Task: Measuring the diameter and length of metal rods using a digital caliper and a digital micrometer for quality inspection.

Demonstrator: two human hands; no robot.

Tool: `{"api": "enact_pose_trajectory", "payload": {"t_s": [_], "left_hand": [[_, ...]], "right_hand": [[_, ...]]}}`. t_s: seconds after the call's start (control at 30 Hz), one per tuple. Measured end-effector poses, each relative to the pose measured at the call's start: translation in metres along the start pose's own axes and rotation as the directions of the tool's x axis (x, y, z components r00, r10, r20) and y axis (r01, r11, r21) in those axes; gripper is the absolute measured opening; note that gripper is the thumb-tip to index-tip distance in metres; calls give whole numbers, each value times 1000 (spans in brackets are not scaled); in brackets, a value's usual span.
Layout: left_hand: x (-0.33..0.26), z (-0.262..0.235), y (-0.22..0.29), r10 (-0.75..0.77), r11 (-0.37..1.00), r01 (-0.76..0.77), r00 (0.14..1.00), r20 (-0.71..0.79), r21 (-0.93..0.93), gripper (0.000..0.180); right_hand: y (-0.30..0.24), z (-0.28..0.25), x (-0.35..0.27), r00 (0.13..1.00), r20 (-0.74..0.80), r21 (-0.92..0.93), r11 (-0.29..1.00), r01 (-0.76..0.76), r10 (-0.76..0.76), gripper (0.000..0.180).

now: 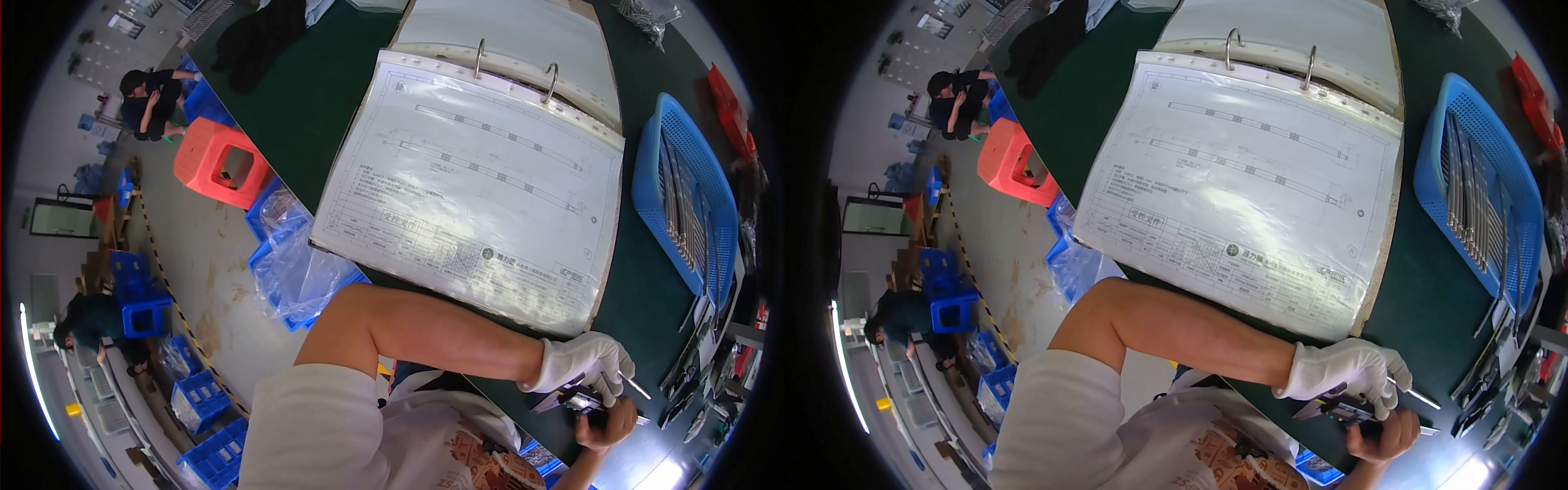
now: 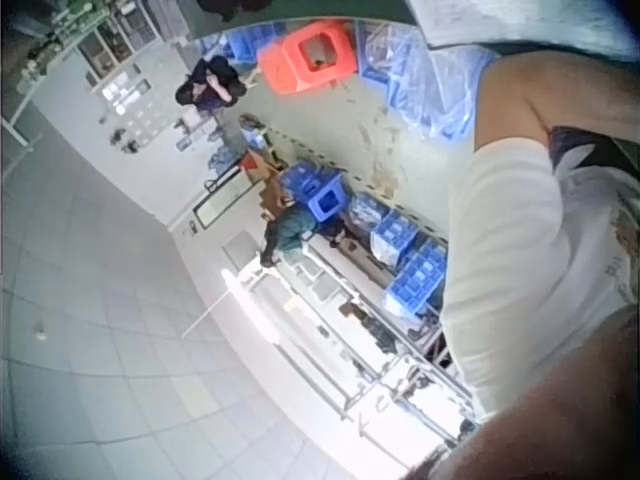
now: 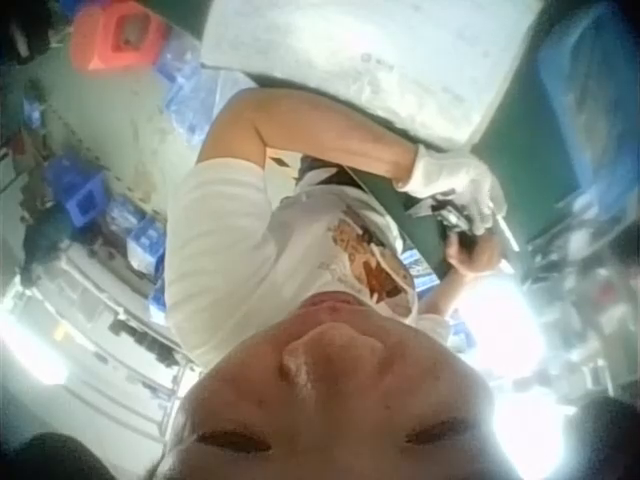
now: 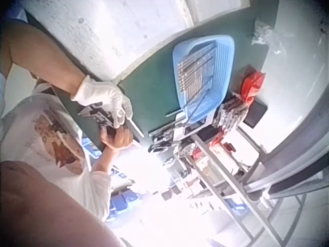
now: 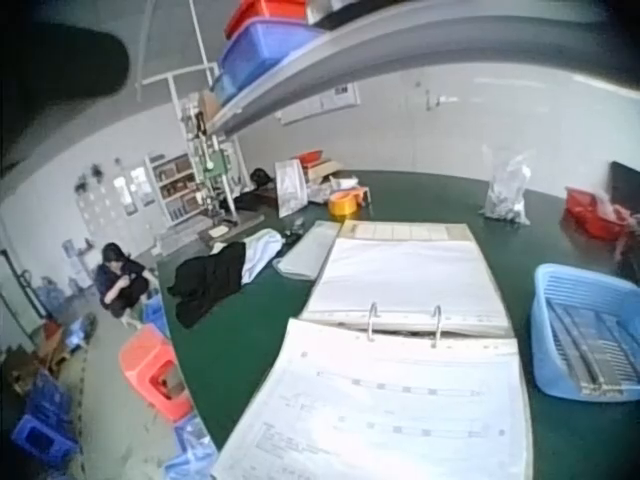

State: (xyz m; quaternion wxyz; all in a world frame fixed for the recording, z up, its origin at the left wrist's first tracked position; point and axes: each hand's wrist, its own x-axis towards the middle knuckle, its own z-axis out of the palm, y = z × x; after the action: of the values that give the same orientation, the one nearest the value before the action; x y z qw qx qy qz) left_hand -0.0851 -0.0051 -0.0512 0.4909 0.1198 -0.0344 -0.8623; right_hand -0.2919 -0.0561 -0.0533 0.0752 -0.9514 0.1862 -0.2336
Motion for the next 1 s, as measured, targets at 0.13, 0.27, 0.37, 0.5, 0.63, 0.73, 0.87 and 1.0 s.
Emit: {"api": "enact_pose_trajectory", "payload": {"t_s": [0.13,0.27,0.37,0.5,0.63,0.73,0.87,1.0], "left_hand": [[2,-2,-3,17,1000,-17,1000,-10,1,31],[5,-5,-2,-8,1000,7,999,40,25,30],[1,-1,10,-98,994,101,991,87,-33,33],[-7,1,14,-94,964,158,954,283,-214,45],[-12,6,16,-38,951,159,912,407,-266,42],[-17,17,16,-14,999,27,939,344,-34,42],[-10,12,10,146,926,-241,938,314,290,18],[-16,19,14,387,382,-437,876,289,814,17]], "right_hand": [[-1,0,0,1000,-11,-4,1000,2,-2,46],[-2,0,0,998,-49,-42,999,27,-29,49],[4,-3,-12,982,-143,-70,991,115,-124,51],[5,-8,-23,958,-287,-74,997,-5,-16,66],[7,-13,-24,901,-424,-190,982,12,-93,70],[1,-15,-22,876,-465,-253,968,8,-129,70],[0,-15,-25,858,-502,-252,967,-26,-108,70],[-4,-17,-21,848,-529,-170,982,-77,-25,65]]}}
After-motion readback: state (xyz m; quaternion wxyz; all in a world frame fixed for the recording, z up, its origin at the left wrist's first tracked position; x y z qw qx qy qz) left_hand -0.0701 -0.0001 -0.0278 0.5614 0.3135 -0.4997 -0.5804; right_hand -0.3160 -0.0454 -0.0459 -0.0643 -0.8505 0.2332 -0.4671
